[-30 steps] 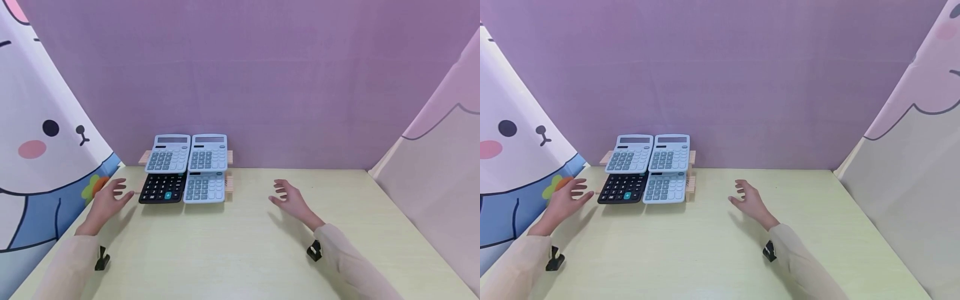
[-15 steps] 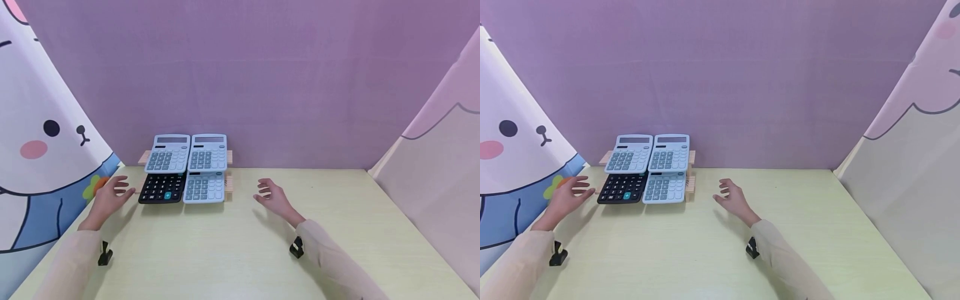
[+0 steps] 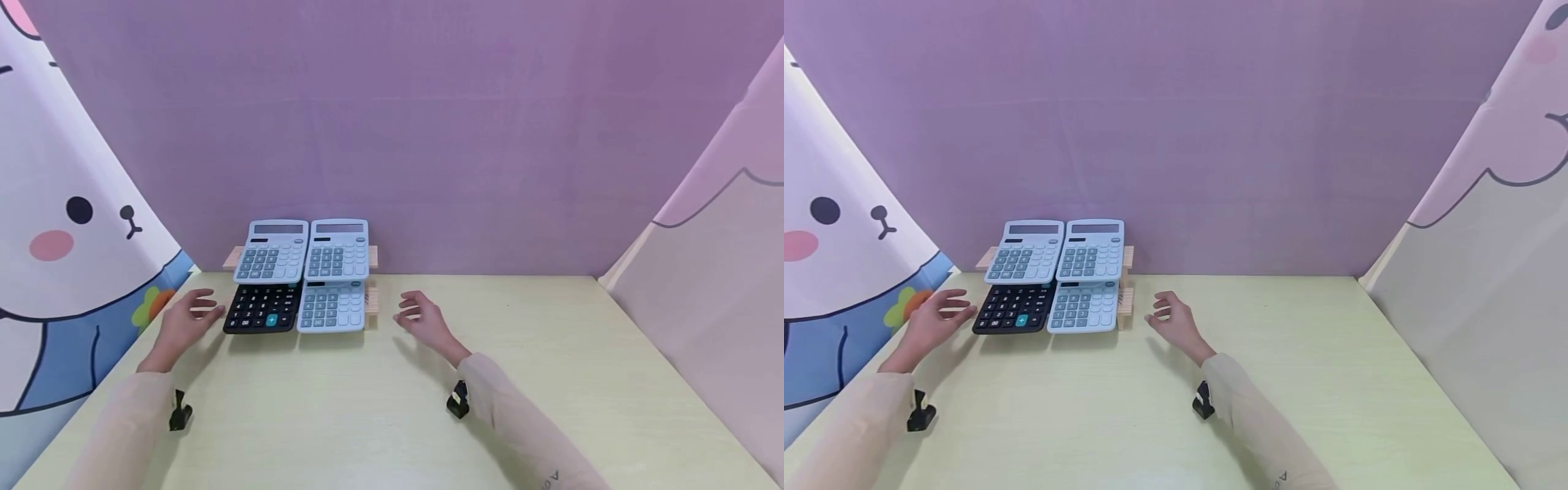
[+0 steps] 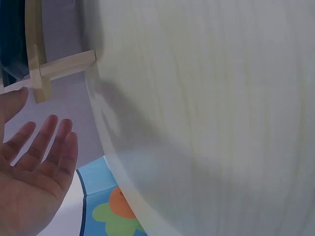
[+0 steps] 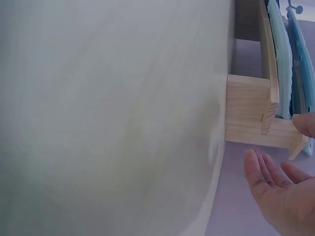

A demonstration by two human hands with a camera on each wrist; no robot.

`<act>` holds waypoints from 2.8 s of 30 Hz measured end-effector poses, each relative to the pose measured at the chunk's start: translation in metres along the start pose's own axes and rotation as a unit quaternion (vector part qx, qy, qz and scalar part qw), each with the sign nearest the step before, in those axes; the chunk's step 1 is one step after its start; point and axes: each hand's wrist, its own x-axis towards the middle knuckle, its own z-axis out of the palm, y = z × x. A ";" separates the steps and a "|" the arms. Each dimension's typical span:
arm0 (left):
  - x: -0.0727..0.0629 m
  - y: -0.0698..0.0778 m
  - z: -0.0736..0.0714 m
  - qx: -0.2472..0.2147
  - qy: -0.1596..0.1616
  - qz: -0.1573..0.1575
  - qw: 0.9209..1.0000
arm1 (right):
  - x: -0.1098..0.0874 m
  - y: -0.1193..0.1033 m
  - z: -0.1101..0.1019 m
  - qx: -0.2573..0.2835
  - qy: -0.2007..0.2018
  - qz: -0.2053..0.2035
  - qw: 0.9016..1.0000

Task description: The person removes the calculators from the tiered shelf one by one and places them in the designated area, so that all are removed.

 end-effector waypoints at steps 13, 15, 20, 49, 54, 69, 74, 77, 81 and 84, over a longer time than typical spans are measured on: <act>0.006 0.002 0.006 0.000 -0.028 -0.022 0.999 | 0.024 0.027 0.018 0.013 0.000 0.040 0.999; 0.006 0.003 0.006 0.001 -0.032 -0.023 0.999 | 0.027 0.027 0.020 0.015 0.000 0.042 0.999; 0.007 0.003 0.006 0.001 -0.045 -0.023 0.999 | 0.033 0.025 0.025 0.016 0.001 0.055 0.998; 0.016 -0.010 0.007 -0.063 -0.117 -0.013 0.991 | 0.046 0.016 0.045 0.110 -0.003 0.137 0.985; 0.015 -0.010 0.006 -0.091 -0.126 -0.021 0.988 | 0.045 0.010 0.043 0.121 -0.009 0.136 0.983; 0.014 -0.007 0.005 -0.118 -0.142 -0.063 0.981 | 0.049 0.017 0.047 0.107 0.006 0.140 0.984; 0.013 -0.006 0.004 -0.117 -0.145 -0.066 0.980 | 0.049 0.016 0.047 0.106 0.009 0.145 0.984; 0.013 -0.006 0.004 -0.117 -0.147 -0.066 0.980 | 0.049 0.017 0.048 0.105 0.010 0.145 0.984; 0.014 -0.007 0.004 -0.119 -0.151 -0.070 0.979 | 0.048 0.015 0.048 0.107 0.008 0.143 0.984; 0.015 -0.008 0.004 -0.121 -0.152 -0.074 0.978 | 0.048 0.013 0.048 0.109 0.007 0.145 0.983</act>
